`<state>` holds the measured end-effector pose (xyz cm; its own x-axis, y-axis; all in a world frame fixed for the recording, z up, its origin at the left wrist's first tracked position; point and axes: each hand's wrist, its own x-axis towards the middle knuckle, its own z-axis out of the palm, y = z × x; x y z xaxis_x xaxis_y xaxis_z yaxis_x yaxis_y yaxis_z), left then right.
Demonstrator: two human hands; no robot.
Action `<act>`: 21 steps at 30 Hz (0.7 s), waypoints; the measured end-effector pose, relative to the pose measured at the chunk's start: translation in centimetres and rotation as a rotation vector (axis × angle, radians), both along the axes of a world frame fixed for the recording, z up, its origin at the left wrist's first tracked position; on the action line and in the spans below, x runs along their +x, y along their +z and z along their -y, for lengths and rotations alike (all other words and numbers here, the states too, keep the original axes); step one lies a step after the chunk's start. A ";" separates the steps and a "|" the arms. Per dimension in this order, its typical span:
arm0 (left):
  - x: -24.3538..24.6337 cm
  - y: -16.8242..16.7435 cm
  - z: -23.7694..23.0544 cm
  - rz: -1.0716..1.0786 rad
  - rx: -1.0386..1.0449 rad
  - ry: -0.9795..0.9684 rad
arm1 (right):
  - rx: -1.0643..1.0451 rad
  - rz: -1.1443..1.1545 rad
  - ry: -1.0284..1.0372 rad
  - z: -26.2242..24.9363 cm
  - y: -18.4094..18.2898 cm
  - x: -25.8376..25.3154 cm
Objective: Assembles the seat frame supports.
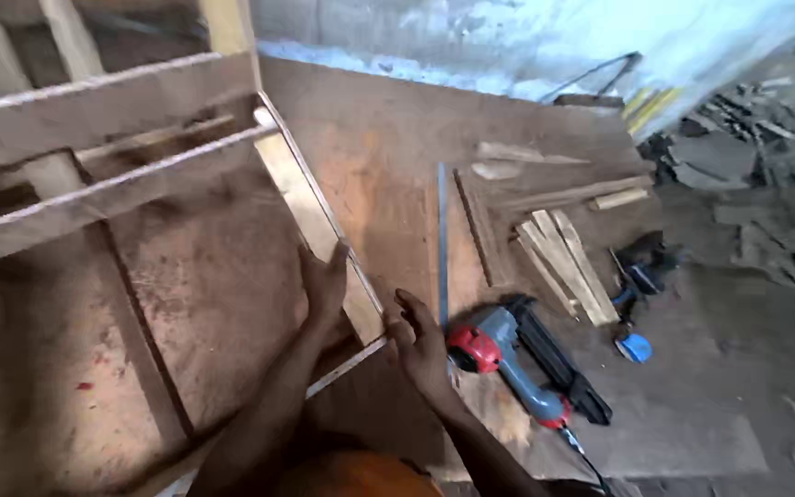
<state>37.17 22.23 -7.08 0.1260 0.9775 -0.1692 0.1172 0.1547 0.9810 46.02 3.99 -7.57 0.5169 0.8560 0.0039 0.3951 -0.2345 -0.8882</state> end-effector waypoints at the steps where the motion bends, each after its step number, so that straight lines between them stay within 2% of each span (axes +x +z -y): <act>1: 0.0 -0.2 -0.1 0.010 0.014 0.002 | -0.009 -0.015 -0.042 1.0 -0.4 0.8; 6: 0.3 -0.4 -0.6 0.025 0.034 0.019 | -0.118 -0.032 -0.245 6.4 -0.8 4.9; 9: 0.4 -0.5 -0.4 0.044 0.037 0.019 | -0.215 0.139 -0.365 11.1 -1.4 8.3; 12: 0.4 -0.2 -0.3 0.031 0.021 0.019 | -0.411 0.232 -0.445 16.2 -2.2 11.5; 16: 0.4 -0.1 -0.4 0.030 0.025 0.046 | -0.524 0.281 -0.407 21.0 -4.7 13.4; 21: -0.1 -0.1 0.1 0.016 0.008 0.025 | -0.545 0.269 -0.296 21.0 -6.6 13.1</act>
<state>37.11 22.16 -7.17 0.1037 0.9817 -0.1596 0.0972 0.1497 0.9839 59.12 -17.01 -14.22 0.7715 0.5944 -0.2269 0.4361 -0.7537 -0.4917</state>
